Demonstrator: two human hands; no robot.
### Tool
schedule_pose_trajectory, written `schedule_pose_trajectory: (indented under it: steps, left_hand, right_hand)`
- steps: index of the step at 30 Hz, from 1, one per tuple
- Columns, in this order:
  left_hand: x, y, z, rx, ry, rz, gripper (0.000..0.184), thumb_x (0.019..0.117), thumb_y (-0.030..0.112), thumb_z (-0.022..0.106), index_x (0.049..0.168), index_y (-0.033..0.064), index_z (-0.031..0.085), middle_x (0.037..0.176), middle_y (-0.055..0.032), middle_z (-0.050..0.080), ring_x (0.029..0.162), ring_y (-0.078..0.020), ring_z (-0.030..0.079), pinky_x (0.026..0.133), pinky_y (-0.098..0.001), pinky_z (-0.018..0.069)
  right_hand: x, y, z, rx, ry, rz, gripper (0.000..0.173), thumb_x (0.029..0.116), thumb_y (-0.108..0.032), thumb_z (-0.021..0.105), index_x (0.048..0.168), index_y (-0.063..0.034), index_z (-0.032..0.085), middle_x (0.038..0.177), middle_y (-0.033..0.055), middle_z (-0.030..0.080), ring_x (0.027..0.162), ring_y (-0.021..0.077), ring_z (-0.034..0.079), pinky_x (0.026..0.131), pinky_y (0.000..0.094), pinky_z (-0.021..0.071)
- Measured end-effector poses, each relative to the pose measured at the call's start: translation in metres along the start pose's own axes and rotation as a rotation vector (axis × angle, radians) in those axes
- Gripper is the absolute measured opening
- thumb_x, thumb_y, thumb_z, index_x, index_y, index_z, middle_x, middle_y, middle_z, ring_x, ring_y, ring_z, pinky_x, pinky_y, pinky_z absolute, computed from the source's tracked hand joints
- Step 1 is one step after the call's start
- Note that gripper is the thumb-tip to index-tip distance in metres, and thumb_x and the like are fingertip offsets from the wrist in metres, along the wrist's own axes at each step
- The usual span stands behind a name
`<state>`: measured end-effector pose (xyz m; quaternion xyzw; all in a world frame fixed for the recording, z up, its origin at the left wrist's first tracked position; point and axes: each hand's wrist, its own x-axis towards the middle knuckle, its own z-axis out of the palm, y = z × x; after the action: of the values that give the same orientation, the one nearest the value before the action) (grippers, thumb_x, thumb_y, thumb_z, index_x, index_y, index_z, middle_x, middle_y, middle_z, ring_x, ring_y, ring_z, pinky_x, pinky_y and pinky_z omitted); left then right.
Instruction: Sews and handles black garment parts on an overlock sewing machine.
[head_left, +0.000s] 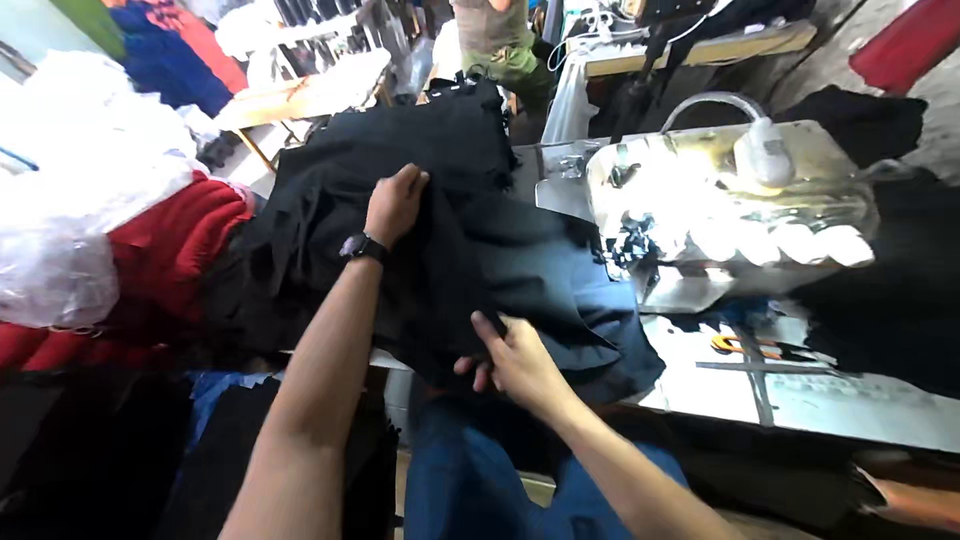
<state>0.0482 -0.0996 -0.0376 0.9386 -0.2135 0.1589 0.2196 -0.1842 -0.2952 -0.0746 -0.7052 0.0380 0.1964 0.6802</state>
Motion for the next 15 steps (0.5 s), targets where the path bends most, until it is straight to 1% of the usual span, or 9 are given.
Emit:
schedule_pose_trajectory:
  steps: [2, 3, 5, 6, 8, 10, 11, 13, 15]
  left_hand:
    - [0.004, -0.012, 0.017, 0.067, 0.005, -0.075, 0.040, 0.1099, 0.038, 0.042, 0.105, 0.0074, 0.067, 0.088, -0.0167, 0.071, 0.089, -0.0384, 0.071, 0.078, -0.0639, 0.0534]
    - [0.005, -0.014, 0.022, 0.080, 0.010, -0.098, 0.040, 0.1099, 0.039, 0.042, 0.105, 0.0088, 0.067, 0.087, -0.0163, 0.070, 0.088, -0.0390, 0.070, 0.076, -0.0643, 0.0529]
    - [0.005, -0.012, 0.026, 0.099, -0.004, -0.114, 0.040, 0.1098, 0.039, 0.042, 0.105, 0.0091, 0.068, 0.087, -0.0175, 0.071, 0.088, -0.0413, 0.071, 0.074, -0.0655, 0.0524]
    - [0.003, -0.011, 0.026, 0.110, -0.007, -0.127, 0.040, 0.1098, 0.039, 0.042, 0.106, 0.0093, 0.068, 0.088, -0.0176, 0.071, 0.089, -0.0416, 0.071, 0.074, -0.0656, 0.0524]
    - [0.000, -0.010, 0.023, 0.137, 0.009, -0.137, 0.041, 0.1102, 0.040, 0.040, 0.107, 0.0093, 0.067, 0.088, -0.0180, 0.071, 0.088, -0.0418, 0.071, 0.074, -0.0658, 0.0527]
    - [0.000, -0.006, 0.022, 0.152, -0.001, -0.130, 0.042, 0.1108, 0.040, 0.038, 0.110, 0.0084, 0.065, 0.090, -0.0200, 0.071, 0.090, -0.0446, 0.070, 0.075, -0.0676, 0.0522]
    - [-0.001, -0.004, 0.022, 0.155, -0.028, -0.135, 0.042, 0.1108, 0.040, 0.038, 0.113, 0.0082, 0.066, 0.094, -0.0220, 0.071, 0.094, -0.0469, 0.070, 0.078, -0.0698, 0.0514]
    - [0.002, 0.002, 0.018, 0.180, -0.090, -0.143, 0.042, 0.1109, 0.040, 0.038, 0.115, 0.0084, 0.066, 0.097, -0.0248, 0.071, 0.098, -0.0502, 0.069, 0.080, -0.0726, 0.0496]
    - [-0.002, 0.006, 0.019, 0.193, -0.111, -0.132, 0.042, 0.1111, 0.039, 0.038, 0.114, 0.0070, 0.066, 0.099, -0.0268, 0.070, 0.100, -0.0527, 0.067, 0.081, -0.0742, 0.0482]
  right_hand:
    - [-0.015, 0.019, 0.002, -0.004, 0.019, 0.007, 0.042, 0.1131, -0.036, 0.038, 0.107, -0.0055, 0.065, 0.071, 0.0036, 0.074, 0.053, 0.0134, 0.069, 0.048, 0.0278, 0.0583]
    - [-0.030, 0.031, 0.000, 0.007, 0.055, -0.013, 0.040, 0.1129, -0.034, 0.038, 0.104, -0.0055, 0.066, 0.065, 0.0023, 0.070, 0.049, 0.0122, 0.066, 0.046, 0.0275, 0.0576]
    - [-0.059, 0.046, -0.008, 0.046, 0.139, -0.060, 0.036, 0.1114, -0.030, 0.042, 0.099, -0.0065, 0.067, 0.057, -0.0018, 0.062, 0.041, 0.0072, 0.058, 0.040, 0.0238, 0.0515]
    - [-0.064, 0.047, -0.011, 0.048, 0.148, -0.092, 0.035, 0.1110, -0.029, 0.044, 0.097, -0.0073, 0.067, 0.055, -0.0033, 0.060, 0.040, 0.0055, 0.055, 0.038, 0.0225, 0.0500]
    - [-0.052, 0.040, -0.013, 0.013, 0.099, -0.130, 0.036, 0.1113, -0.031, 0.044, 0.096, -0.0077, 0.068, 0.056, -0.0031, 0.061, 0.041, 0.0064, 0.057, 0.040, 0.0238, 0.0520]
    - [-0.042, 0.034, -0.019, 0.013, 0.052, -0.061, 0.040, 0.1129, -0.033, 0.039, 0.099, -0.0066, 0.066, 0.059, -0.0001, 0.064, 0.045, 0.0094, 0.061, 0.044, 0.0258, 0.0549]
    - [-0.050, 0.039, -0.018, 0.047, 0.075, -0.043, 0.039, 0.1127, -0.032, 0.039, 0.099, -0.0059, 0.065, 0.059, -0.0001, 0.062, 0.044, 0.0089, 0.059, 0.043, 0.0252, 0.0528]
    - [-0.073, 0.055, -0.014, 0.089, 0.118, -0.055, 0.038, 0.1117, -0.032, 0.042, 0.097, -0.0065, 0.066, 0.059, -0.0020, 0.058, 0.042, 0.0068, 0.053, 0.041, 0.0236, 0.0497]
    - [-0.081, 0.067, -0.015, 0.079, 0.108, -0.055, 0.039, 0.1119, -0.032, 0.041, 0.100, -0.0062, 0.067, 0.060, -0.0018, 0.059, 0.043, 0.0071, 0.054, 0.043, 0.0244, 0.0510]
